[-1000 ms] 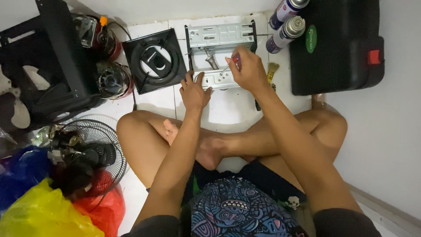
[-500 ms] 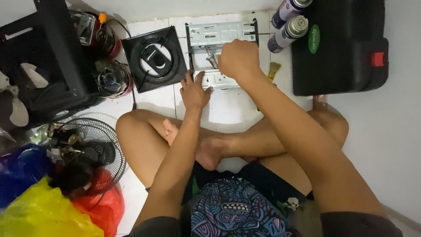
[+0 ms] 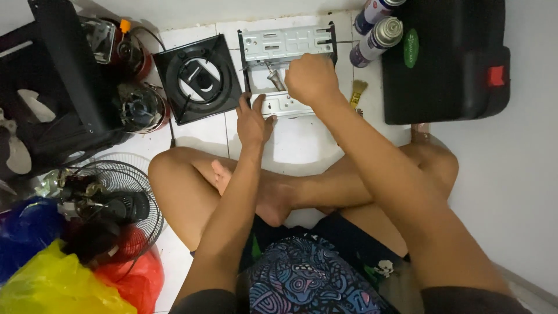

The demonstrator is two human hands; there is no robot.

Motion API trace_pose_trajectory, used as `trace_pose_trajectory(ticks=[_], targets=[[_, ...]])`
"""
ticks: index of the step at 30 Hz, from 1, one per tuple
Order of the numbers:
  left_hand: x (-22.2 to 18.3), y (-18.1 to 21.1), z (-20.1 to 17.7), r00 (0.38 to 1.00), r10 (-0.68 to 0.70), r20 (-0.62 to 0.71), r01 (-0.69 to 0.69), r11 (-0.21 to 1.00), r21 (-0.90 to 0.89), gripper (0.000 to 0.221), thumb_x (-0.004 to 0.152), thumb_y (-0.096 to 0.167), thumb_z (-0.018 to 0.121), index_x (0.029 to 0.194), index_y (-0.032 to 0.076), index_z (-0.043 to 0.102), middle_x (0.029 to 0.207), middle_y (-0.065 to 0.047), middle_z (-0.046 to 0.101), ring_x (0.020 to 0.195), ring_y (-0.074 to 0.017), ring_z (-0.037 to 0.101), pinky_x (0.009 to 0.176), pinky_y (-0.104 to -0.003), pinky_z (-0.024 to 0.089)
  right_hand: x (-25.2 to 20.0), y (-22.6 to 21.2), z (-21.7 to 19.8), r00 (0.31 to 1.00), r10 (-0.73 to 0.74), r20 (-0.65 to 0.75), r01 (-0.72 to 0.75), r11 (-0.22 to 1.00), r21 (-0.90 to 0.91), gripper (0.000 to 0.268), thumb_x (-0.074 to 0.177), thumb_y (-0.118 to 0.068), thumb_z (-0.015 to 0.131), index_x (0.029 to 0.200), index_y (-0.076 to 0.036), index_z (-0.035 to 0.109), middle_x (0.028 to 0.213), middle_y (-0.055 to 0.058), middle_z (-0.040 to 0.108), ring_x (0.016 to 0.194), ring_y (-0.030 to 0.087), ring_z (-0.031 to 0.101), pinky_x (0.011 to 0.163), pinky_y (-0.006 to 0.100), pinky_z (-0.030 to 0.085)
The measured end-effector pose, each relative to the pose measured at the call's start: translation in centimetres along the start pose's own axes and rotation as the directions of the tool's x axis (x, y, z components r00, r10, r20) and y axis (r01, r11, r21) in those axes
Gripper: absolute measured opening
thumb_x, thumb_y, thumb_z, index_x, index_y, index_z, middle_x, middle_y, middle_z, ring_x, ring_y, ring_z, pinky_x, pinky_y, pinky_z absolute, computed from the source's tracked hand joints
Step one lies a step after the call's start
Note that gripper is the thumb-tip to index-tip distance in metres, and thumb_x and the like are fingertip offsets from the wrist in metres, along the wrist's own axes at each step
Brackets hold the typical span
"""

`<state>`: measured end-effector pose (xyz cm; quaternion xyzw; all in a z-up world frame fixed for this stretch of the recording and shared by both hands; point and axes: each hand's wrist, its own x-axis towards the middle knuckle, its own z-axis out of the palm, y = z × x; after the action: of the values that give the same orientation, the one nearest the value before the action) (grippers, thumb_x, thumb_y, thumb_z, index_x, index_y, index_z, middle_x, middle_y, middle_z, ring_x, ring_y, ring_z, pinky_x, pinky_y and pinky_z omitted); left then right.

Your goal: Reassembling internal metal and plastic components of an electronic device using a screwdriver and screws.

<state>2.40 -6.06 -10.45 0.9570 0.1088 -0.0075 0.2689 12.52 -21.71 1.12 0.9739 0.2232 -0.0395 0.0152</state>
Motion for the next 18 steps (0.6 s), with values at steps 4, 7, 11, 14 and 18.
trace_pose_trajectory(ticks=[4,7,11,14,18], targets=[[0.1,0.2,-0.1,1.0,-0.019,0.012,0.02,0.997,-0.069,0.062,0.08,0.016,0.082,0.139,0.018,0.06,0.151,-0.009,0.037,0.129,-0.0328,0.049,0.098,-0.042,0.052,-0.3,1.0,0.3,0.999,-0.037,-0.038,0.037,0.999,0.018,0.026,0.086,-0.023,0.064,0.071,-0.005,0.076,0.069,0.016,0.07,0.053,0.037,0.06,0.053,0.046,0.048],[-0.1,0.5,-0.5,0.996,-0.059,0.068,0.065,0.994,-0.092,0.062,0.082,0.014,0.082,0.14,0.018,0.06,0.153,-0.007,0.037,0.131,-0.0299,0.051,0.102,-0.041,0.05,-0.4,1.2,0.7,1.0,-0.012,0.017,0.012,0.999,0.049,0.041,0.098,-0.034,0.059,0.076,-0.004,0.077,0.073,0.017,0.072,0.06,0.041,0.064,0.06,0.048,0.051],[0.1,0.6,-0.6,0.996,-0.061,0.072,0.067,0.994,-0.086,0.063,0.081,0.013,0.081,0.14,0.017,0.059,0.154,-0.006,0.037,0.127,-0.0286,0.055,0.102,-0.04,0.05,-0.3,1.1,0.3,0.967,-0.255,-0.022,0.254,0.966,-0.042,0.037,0.092,-0.031,0.062,0.071,-0.005,0.074,0.068,0.017,0.068,0.053,0.037,0.057,0.056,0.049,0.046],[0.1,0.6,-0.9,0.993,-0.075,0.086,0.083,0.992,-0.095,0.064,0.082,0.014,0.082,0.141,0.017,0.059,0.154,-0.005,0.037,0.126,-0.0276,0.056,0.102,-0.039,0.05,-0.1,0.8,-0.5,0.971,-0.234,0.056,0.235,0.972,-0.021,0.039,0.093,-0.034,0.062,0.074,-0.003,0.074,0.074,0.018,0.07,0.059,0.038,0.061,0.06,0.051,0.049],[0.2,0.2,-0.4,0.994,-0.059,0.089,0.068,0.993,-0.101,0.064,0.083,0.013,0.081,0.142,0.016,0.058,0.155,-0.005,0.035,0.123,-0.0274,0.058,0.102,-0.038,0.051,-0.2,1.2,-2.2,0.968,-0.177,0.179,0.166,0.984,0.071,0.037,0.095,-0.034,0.067,0.084,0.0,0.077,0.081,0.02,0.073,0.068,0.042,0.069,0.065,0.05,0.056]])
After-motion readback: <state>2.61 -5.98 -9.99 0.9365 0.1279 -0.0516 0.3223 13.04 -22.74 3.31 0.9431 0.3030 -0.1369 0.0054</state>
